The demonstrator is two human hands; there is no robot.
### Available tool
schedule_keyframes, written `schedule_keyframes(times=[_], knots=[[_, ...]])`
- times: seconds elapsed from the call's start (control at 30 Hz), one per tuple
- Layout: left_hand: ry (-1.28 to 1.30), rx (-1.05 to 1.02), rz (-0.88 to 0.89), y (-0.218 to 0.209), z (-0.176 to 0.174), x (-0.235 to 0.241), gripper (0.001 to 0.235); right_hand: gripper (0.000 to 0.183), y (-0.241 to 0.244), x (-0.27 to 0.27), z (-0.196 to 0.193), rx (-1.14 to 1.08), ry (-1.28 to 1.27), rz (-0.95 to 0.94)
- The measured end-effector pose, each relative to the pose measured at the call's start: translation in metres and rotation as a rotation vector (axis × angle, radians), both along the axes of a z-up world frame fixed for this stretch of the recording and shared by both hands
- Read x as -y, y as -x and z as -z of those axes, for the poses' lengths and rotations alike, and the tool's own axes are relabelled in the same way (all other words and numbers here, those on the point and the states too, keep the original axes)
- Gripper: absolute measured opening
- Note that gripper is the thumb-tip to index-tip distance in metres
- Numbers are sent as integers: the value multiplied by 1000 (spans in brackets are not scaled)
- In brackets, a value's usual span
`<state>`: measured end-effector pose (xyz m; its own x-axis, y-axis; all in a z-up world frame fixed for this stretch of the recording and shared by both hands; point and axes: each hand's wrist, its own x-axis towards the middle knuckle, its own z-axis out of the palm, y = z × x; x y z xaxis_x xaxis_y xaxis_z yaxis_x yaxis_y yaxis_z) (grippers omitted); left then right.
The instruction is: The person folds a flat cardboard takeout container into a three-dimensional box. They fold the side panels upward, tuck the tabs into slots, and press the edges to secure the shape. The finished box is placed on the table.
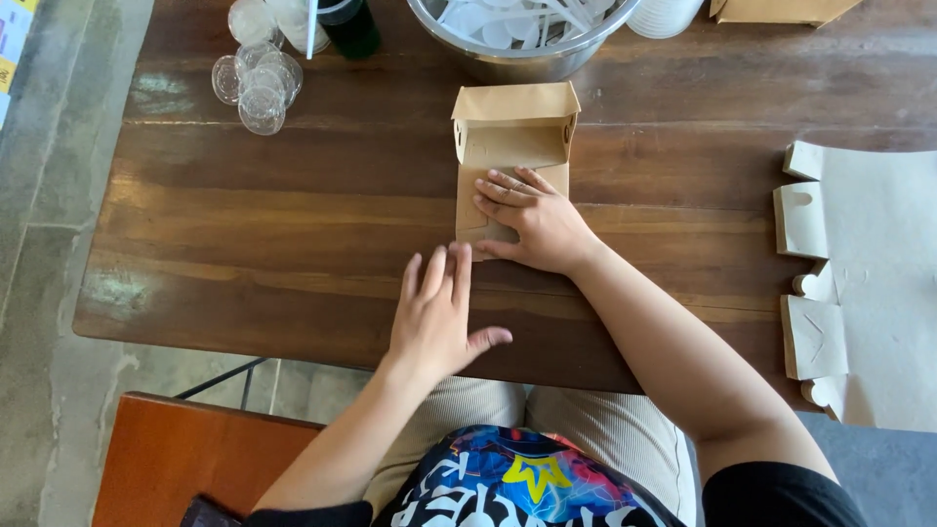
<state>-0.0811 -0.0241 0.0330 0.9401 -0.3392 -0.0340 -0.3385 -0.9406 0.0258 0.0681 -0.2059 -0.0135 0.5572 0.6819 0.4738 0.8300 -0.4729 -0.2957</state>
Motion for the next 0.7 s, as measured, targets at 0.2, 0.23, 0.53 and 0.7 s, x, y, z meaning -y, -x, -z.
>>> schedule_keyframes(times=[0.2, 0.23, 0.53, 0.7], knots=[[18, -35, -29, 0, -6, 9, 128, 60, -1, 1, 4, 7, 0, -5], [41, -97, -45, -9, -13, 11, 129, 61, -2, 2, 6, 3, 1, -14], [64, 107, -95, -81, 5, 10, 127, 57, -3, 6, 1, -50, 47, -52], [57, -104, -122, -35, -16, 11, 131, 57, -2, 2, 4, -20, 6, -13]])
